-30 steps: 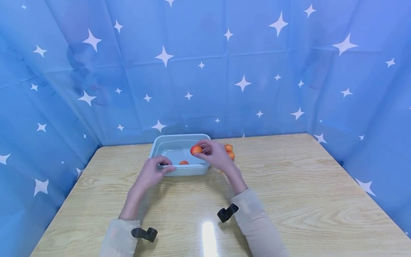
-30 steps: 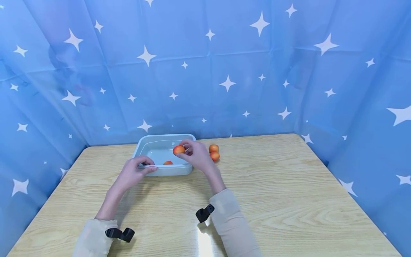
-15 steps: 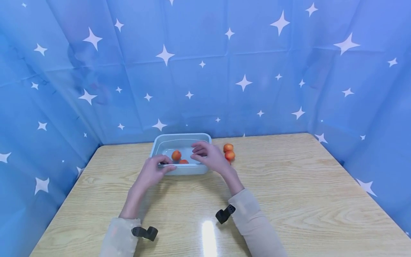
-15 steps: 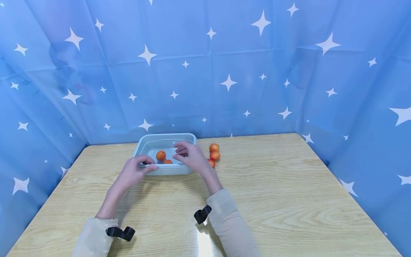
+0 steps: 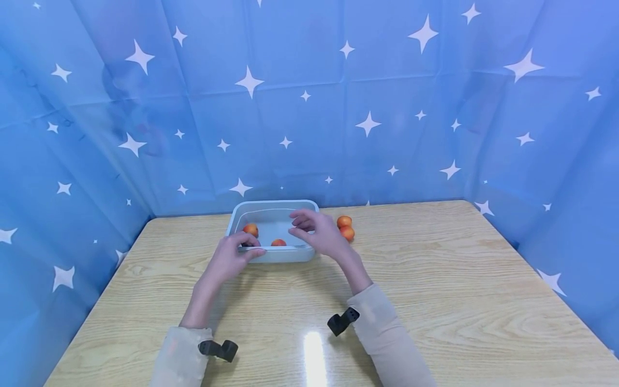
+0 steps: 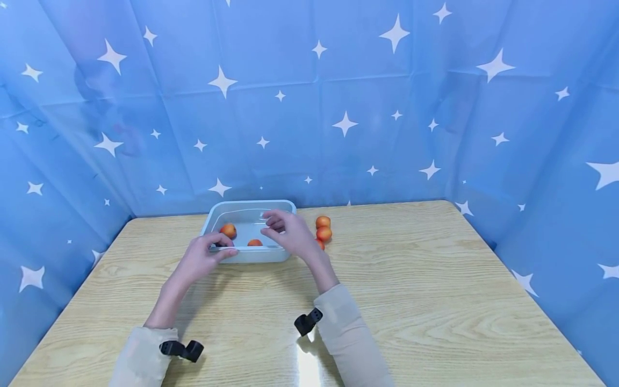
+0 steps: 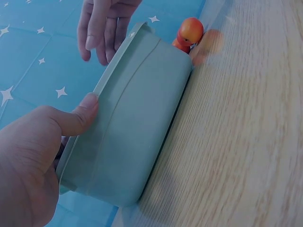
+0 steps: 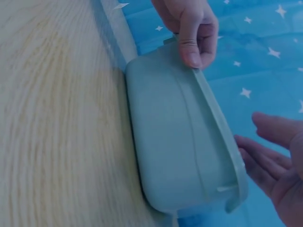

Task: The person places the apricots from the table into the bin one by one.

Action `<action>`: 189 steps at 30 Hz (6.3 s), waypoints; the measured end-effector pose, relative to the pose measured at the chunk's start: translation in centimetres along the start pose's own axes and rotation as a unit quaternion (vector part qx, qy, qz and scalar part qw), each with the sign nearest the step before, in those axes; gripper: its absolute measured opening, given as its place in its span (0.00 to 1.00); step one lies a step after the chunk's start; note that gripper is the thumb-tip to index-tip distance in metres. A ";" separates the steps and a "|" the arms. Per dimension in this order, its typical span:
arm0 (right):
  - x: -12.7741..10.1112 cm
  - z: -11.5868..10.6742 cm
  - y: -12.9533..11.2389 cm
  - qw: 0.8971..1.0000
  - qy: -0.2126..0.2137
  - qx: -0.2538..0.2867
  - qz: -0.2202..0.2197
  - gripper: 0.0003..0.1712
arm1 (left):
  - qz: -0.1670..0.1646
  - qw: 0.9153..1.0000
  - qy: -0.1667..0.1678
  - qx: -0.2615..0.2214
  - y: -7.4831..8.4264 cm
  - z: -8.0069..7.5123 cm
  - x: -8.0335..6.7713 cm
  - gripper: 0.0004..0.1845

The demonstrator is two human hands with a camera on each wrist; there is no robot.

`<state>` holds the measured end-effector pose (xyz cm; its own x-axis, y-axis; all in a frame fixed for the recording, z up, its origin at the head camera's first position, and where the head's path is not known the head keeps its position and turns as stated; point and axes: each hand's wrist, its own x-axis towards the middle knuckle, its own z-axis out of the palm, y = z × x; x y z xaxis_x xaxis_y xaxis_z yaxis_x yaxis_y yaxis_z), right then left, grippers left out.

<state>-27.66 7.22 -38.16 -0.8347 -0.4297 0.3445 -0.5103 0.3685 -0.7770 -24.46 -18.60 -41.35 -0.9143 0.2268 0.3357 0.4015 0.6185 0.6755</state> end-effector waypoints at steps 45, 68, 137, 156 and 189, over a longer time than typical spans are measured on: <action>-3.1 -5.1 1.6 0.999 0.023 -0.043 0.000 0.24 | -0.012 1.000 -0.011 -0.005 0.2 0.0 -0.1 0.05; -3.8 -6.6 4.0 0.996 0.000 -0.081 0.043 0.23 | -0.005 1.000 -0.008 -0.008 0.1 -0.1 -0.1 0.05; -3.3 -6.8 4.0 0.991 -0.027 -0.108 0.079 0.22 | -0.021 1.000 -0.014 -0.003 0.0 0.0 0.1 0.06; -2.4 -6.0 1.2 0.995 0.016 -0.080 0.056 0.23 | -0.014 1.000 -0.009 -0.001 0.0 0.1 0.1 0.06; -1.1 -1.8 1.1 1.000 0.007 -0.027 0.008 0.26 | -0.011 1.000 -0.008 0.000 0.1 0.1 0.0 0.05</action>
<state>-27.69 9.54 -38.46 -0.8451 -0.4124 0.3401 -0.5075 0.4193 -0.7528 -24.48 -18.46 -41.39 -0.9236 0.2253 0.3102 0.3814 0.6228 0.6831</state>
